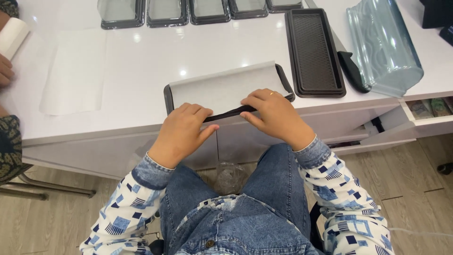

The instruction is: The person assembles rectangular food containers by placing a white paper liner into a black tray and then covering it with a clear plastic lid. This process is repeated multiple times, with finished units stacked on the counter.

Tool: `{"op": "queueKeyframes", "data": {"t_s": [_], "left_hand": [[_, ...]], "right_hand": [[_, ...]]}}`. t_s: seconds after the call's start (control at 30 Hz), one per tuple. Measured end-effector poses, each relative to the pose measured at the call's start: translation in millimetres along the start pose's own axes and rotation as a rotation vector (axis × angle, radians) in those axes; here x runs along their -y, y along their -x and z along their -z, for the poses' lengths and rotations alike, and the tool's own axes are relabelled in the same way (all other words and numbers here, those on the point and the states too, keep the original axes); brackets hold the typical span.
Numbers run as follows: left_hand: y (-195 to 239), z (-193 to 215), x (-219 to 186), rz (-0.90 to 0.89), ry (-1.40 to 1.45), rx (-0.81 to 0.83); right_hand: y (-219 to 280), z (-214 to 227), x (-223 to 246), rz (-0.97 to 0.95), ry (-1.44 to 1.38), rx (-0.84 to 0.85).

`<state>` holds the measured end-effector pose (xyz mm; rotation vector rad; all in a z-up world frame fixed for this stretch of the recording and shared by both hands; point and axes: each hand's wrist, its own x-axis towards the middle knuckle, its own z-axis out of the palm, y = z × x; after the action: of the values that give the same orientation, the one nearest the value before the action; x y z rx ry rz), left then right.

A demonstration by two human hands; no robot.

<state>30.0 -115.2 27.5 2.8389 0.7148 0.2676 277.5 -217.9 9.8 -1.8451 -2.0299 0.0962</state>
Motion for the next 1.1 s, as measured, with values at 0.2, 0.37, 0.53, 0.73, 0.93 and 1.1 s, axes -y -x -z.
{"op": "queueKeyframes", "data": {"t_s": [0.2,0.37,0.53,0.73,0.93,1.1], "left_hand": [[-6.8,-13.3,5.4,0.027,-0.083,0.041],[-9.7,-17.5,13.3,0.063,-0.070,0.041],[-9.5,-5.7,18.1,0.117,-0.022,0.049],[-8.4,-17.8,39.3,-0.032,-0.031,-0.223],[16.8,-20.1,44.8,-0.233,0.031,-0.692],[34.0,-40.5,20.3,-0.125,0.178,-0.864]], "right_hand": [[-6.8,-9.9,-13.4,0.010,0.039,-0.039],[-8.5,-18.9,-30.2,0.024,0.005,-0.103],[-5.2,-34.1,-52.1,0.039,0.095,-0.215],[31.4,14.7,-95.8,0.044,0.237,-0.672],[90.3,87.3,-159.0,-0.743,0.223,-0.886],[100.6,101.8,-158.7,-0.982,-0.179,-0.677]]}}
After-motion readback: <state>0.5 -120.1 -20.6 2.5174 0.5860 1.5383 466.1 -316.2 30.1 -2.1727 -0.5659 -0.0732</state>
